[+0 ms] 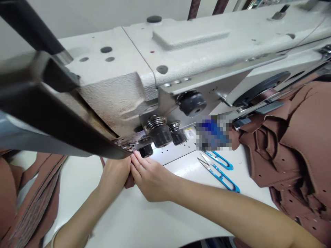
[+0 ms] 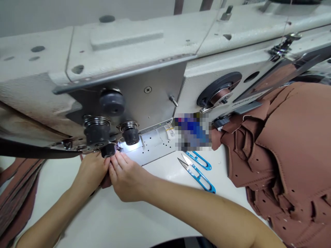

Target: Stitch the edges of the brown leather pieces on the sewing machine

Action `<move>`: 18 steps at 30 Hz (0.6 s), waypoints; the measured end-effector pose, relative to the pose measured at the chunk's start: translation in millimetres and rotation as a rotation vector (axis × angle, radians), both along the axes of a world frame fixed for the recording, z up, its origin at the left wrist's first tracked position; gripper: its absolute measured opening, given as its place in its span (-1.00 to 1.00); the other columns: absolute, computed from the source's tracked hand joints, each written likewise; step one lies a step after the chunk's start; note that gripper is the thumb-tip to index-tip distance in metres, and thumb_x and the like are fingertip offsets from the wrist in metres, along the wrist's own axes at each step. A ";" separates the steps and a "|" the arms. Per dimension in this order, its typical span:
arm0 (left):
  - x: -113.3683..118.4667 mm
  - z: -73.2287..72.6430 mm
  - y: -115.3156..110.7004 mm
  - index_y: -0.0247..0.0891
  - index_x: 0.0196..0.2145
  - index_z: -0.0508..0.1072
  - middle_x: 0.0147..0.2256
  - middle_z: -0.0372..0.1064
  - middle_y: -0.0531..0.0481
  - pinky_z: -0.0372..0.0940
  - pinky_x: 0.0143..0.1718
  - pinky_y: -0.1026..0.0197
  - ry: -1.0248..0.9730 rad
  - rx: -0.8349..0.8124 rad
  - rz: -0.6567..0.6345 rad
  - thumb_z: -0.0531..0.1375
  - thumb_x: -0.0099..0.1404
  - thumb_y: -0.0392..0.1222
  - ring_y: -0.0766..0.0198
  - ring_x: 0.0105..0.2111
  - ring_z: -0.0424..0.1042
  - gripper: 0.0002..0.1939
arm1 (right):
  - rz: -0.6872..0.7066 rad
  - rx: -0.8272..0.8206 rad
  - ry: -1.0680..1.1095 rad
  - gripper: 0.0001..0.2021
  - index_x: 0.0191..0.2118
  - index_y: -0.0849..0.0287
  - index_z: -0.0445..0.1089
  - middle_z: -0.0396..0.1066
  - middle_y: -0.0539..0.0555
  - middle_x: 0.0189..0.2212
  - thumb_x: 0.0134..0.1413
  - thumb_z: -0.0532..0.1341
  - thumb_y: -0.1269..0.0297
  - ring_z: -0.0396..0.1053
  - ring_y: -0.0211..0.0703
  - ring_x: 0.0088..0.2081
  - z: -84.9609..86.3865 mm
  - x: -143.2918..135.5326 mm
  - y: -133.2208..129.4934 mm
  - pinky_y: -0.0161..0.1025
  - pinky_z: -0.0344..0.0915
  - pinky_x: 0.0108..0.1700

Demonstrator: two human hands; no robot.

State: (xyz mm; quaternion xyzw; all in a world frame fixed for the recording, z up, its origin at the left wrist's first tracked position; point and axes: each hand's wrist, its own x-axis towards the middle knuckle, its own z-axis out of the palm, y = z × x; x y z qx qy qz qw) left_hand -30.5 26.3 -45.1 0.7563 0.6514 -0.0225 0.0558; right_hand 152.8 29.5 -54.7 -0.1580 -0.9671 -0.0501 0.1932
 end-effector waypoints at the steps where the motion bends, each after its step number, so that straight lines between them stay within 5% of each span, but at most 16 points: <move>1: 0.5 -0.2 -0.1 -0.29 -0.26 0.49 -0.35 0.48 -0.16 0.29 -0.12 0.02 0.001 -0.002 0.003 -0.04 0.33 -0.26 0.02 -0.23 0.45 -0.70 | 0.009 -0.011 -0.010 -0.54 0.12 0.74 0.19 0.22 0.58 0.12 0.22 -0.08 0.45 0.25 0.30 0.16 0.2 0.1 0.1 0.19 0.09 0.25; 7: 10.6 7.0 -0.7 -0.29 -0.07 0.41 -0.11 0.40 -0.08 0.36 -0.09 0.01 -0.021 0.020 -0.012 0.15 0.36 0.00 0.21 -0.16 0.42 -0.68 | 0.024 -0.095 -0.043 -0.51 0.17 0.73 0.16 0.11 0.60 0.19 0.23 -0.01 0.41 0.10 0.35 0.24 -0.8 -0.5 0.6 0.20 0.10 0.28; 13: 24.6 16.2 -5.1 -0.32 -0.23 0.49 -0.25 0.44 -0.14 0.31 -0.16 0.04 -0.056 0.031 -0.063 0.16 0.28 -0.32 0.08 -0.18 0.40 -0.87 | 0.073 -0.148 -0.010 -0.55 0.17 0.66 0.19 0.14 0.58 0.18 0.21 -0.01 0.51 -0.02 0.34 0.30 1.1 -0.7 0.6 0.30 0.18 0.23; 18: 27.9 23.8 -7.0 -0.37 -0.20 0.48 -0.27 0.42 -0.21 0.28 -0.20 0.02 -0.028 -0.020 -0.098 0.16 0.23 -0.33 -0.02 -0.15 0.36 -0.82 | 0.095 -0.179 0.024 -0.56 0.20 0.53 0.18 0.16 0.50 0.19 0.22 -0.03 0.56 0.00 0.26 0.31 8.9 -1.5 -0.4 0.30 0.21 0.22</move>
